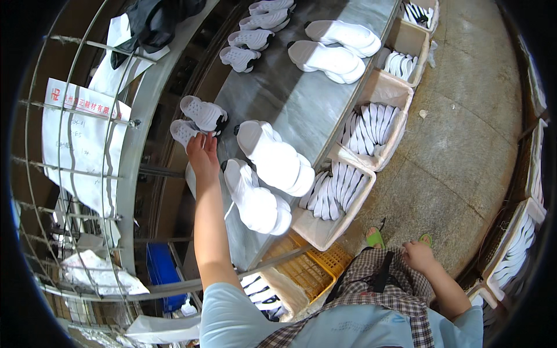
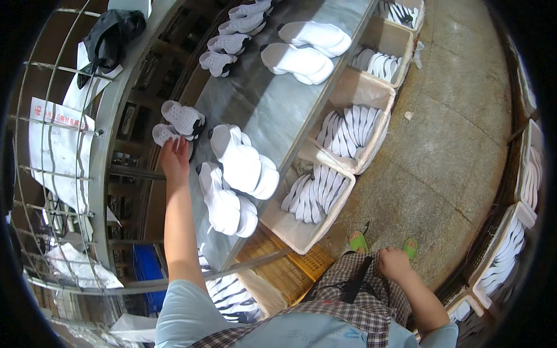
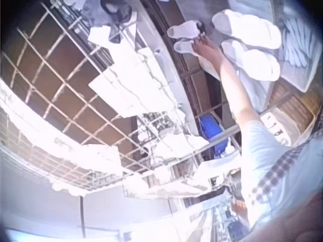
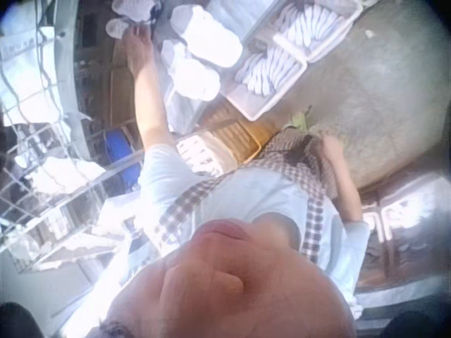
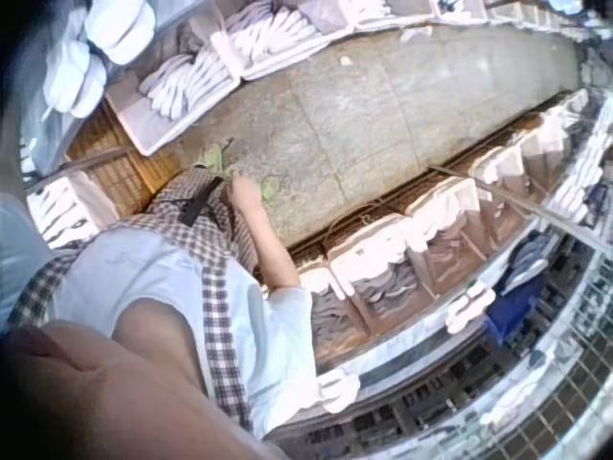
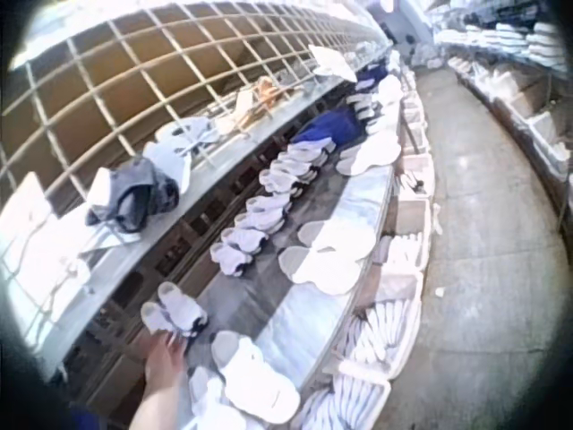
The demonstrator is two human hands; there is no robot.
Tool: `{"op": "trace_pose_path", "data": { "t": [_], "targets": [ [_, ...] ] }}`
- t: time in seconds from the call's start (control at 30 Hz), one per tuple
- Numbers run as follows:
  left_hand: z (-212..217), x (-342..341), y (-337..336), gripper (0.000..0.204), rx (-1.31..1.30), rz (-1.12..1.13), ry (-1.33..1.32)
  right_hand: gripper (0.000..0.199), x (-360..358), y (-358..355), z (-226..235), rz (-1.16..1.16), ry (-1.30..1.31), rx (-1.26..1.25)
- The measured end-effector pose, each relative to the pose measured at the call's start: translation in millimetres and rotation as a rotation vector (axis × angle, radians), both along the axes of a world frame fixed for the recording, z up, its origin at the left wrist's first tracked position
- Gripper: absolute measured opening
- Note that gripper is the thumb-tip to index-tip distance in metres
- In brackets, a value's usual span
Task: The person picks up pairs of white and black slippers from a shelf, inspects the soles, and places them into a large fabric bag. They repeat this process for multiple pairs, handling them one at a time.
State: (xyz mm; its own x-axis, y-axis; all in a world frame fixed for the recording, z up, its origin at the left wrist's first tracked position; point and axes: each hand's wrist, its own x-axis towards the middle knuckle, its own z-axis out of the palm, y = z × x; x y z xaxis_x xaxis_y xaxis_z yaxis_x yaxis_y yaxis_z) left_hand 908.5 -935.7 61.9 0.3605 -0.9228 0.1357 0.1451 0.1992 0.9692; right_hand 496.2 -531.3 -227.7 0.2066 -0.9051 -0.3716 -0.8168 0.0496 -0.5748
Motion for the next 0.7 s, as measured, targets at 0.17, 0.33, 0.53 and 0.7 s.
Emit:
{"op": "trace_pose_path", "data": {
  "t": [0.17, 0.33, 0.53, 0.7],
  "targets": [
    [-86, 113, -132, 0.057, 0.288, 0.028, -0.122, 0.019, 18, -9, 14, -0.012, 0.065, 0.096],
    [-119, 136, -168, 0.067, 0.26, 0.096, -1.305, 0.025, 34, -8, 26, -0.03, 0.156, 0.21],
    [-94, 120, -177, 0.055, 0.095, 0.076, -1.558, 0.019, 48, -11, 31, 0.001, 0.149, 0.143],
    [-31, 81, -150, 0.036, 0.263, -0.152, -1.192, 0.018, 29, -34, 38, 0.002, 0.063, 0.024]
  ]
}}
